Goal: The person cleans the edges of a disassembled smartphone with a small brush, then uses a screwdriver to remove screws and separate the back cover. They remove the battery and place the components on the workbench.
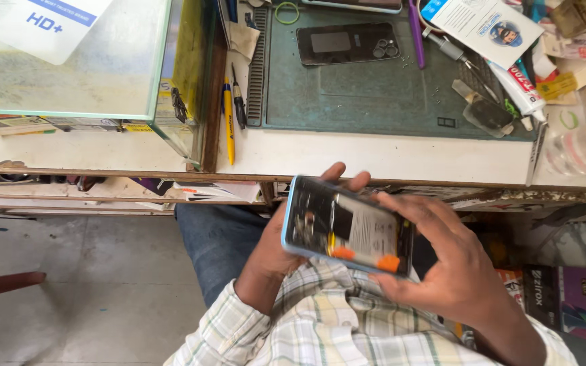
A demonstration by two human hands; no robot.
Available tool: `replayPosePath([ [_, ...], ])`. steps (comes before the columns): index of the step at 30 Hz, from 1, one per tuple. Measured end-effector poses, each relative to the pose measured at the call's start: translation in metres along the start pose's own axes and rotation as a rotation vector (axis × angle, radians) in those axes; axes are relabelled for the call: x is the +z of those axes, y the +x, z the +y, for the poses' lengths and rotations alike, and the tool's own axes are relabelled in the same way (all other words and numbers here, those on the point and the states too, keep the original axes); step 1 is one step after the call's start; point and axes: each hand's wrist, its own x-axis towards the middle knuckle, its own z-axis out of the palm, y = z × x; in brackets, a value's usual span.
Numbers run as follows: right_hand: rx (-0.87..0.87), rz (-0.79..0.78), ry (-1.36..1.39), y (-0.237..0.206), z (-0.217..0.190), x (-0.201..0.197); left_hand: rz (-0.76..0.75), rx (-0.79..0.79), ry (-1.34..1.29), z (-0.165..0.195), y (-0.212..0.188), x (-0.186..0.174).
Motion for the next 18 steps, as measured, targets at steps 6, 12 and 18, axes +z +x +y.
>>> replayPosePath([
  [6,-0.046,0.122,-0.270,0.005,0.003,0.024,0.079,-0.038,-0.119,-0.012,-0.010,-0.012],
  [12,-0.032,0.125,-0.299,0.002,0.003,0.042,0.113,-0.060,-0.117,-0.013,-0.018,-0.023],
  [18,-0.030,0.108,-0.261,-0.001,0.008,0.050,0.154,-0.053,-0.072,-0.017,-0.020,-0.028],
])
